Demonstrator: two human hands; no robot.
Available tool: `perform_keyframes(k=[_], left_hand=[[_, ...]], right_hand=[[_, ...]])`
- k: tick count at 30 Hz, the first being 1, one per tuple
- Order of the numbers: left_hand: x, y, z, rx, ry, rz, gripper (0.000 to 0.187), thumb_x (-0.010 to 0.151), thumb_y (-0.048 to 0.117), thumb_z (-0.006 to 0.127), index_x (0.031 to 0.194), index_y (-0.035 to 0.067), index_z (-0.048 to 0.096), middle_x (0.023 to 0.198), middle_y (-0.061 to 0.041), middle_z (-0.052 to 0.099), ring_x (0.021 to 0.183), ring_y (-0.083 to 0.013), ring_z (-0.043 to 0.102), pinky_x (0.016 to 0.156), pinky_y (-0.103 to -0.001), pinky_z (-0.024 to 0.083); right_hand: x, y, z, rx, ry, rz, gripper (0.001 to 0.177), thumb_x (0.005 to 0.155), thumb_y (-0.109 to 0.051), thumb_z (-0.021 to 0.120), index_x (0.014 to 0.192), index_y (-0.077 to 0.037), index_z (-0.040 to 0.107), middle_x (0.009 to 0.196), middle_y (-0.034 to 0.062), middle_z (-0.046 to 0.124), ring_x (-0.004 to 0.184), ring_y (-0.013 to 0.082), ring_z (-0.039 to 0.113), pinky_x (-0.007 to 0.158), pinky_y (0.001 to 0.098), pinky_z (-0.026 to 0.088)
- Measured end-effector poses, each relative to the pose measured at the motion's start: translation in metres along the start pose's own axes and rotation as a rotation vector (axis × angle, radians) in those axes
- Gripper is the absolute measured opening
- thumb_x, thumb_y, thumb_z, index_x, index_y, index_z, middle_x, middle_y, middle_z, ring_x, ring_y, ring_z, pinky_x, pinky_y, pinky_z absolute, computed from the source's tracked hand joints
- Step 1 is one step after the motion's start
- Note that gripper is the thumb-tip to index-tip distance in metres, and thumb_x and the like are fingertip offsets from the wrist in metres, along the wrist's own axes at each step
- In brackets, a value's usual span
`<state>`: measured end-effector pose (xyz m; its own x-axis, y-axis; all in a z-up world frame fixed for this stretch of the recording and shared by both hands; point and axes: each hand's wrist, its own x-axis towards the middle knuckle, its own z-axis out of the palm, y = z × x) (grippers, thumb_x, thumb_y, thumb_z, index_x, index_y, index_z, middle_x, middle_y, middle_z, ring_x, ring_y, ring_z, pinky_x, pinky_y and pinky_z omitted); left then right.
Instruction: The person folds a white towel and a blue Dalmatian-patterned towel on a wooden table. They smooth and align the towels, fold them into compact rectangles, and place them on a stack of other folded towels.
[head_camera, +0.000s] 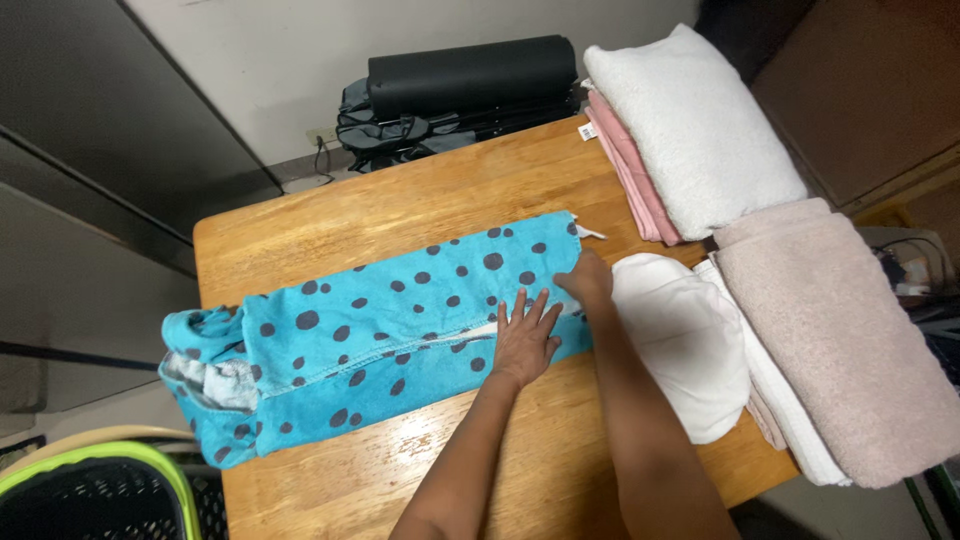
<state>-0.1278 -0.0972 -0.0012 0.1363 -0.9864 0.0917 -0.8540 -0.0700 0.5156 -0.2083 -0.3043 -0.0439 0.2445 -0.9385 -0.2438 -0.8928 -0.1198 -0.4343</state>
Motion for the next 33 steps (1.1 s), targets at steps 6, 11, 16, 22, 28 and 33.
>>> perform_keyframes(k=[6, 11, 16, 22, 28, 33], left_hand=[[0.002, -0.017, 0.011, -0.335, 0.090, -0.076, 0.067, 0.091, 0.029, 0.069, 0.151, 0.009, 0.046, 0.154, -0.013, 0.049, 0.152, -0.0385, 0.034, 0.123, -0.057, 0.019], [0.015, -0.042, 0.013, -1.170, 0.169, -0.314, 0.070, 0.099, 0.044, 0.053, 0.156, 0.011, 0.030, 0.158, -0.011, 0.047, 0.143, -0.0310, 0.047, 0.120, -0.042, 0.034], [0.008, -0.069, 0.016, -1.864, 0.282, -0.363, 0.069, 0.106, 0.051, 0.040, 0.160, 0.010, 0.025, 0.158, -0.011, 0.046, 0.143, -0.0261, 0.047, 0.120, -0.040, 0.036], [0.003, -0.081, 0.010, -1.994, 0.317, -0.517, 0.065, 0.105, 0.045, 0.047, 0.157, 0.009, 0.036, 0.146, -0.012, 0.056, 0.130, -0.0260, 0.056, 0.105, -0.039, 0.049], [0.017, -0.057, -0.001, -1.400, 0.420, -0.514, 0.093, 0.083, -0.001, 0.067, 0.157, 0.015, 0.014, 0.133, -0.019, 0.060, 0.114, -0.0275, 0.063, 0.092, -0.034, 0.055], [0.013, -0.049, -0.012, -1.070, 0.385, -0.493, 0.099, 0.074, -0.011, 0.061, 0.157, 0.014, 0.014, 0.140, -0.020, 0.053, 0.123, -0.0294, 0.061, 0.101, -0.038, 0.052]], right_hand=[[-0.008, -0.014, -0.012, 0.134, 0.026, -0.037, 0.108, 0.052, -0.022, 0.091, 0.145, -0.010, 0.038, 0.110, 0.0254, 0.069, 0.105, 0.0460, 0.066, 0.090, 0.0508, 0.053], [-0.045, -0.058, -0.008, -0.163, 0.181, -0.075, 0.061, 0.084, -0.017, 0.074, 0.140, -0.014, 0.051, 0.105, 0.0196, 0.071, 0.099, 0.0425, 0.071, 0.081, 0.0565, 0.057], [-0.108, -0.114, 0.013, -0.221, 0.226, -0.396, 0.069, 0.087, -0.027, 0.071, 0.151, -0.022, 0.044, 0.115, 0.0238, 0.060, 0.097, 0.0434, 0.066, 0.073, 0.0567, 0.056], [-0.125, -0.114, 0.010, 0.017, -0.116, -0.626, 0.071, 0.089, -0.015, 0.068, 0.155, -0.019, 0.042, 0.115, 0.0315, 0.056, 0.103, 0.0495, 0.061, 0.085, 0.0535, 0.054], [-0.070, -0.063, -0.005, 0.734, -0.498, -0.408, 0.079, 0.066, 0.007, 0.063, 0.141, -0.013, 0.047, 0.111, 0.0219, 0.064, 0.090, 0.0387, 0.068, 0.074, 0.0508, 0.058], [-0.075, -0.057, 0.013, 0.506, 0.216, -0.608, 0.039, 0.092, -0.005, 0.058, 0.132, -0.008, 0.062, 0.119, 0.0182, 0.066, 0.108, 0.0383, 0.067, 0.095, 0.0464, 0.055]])
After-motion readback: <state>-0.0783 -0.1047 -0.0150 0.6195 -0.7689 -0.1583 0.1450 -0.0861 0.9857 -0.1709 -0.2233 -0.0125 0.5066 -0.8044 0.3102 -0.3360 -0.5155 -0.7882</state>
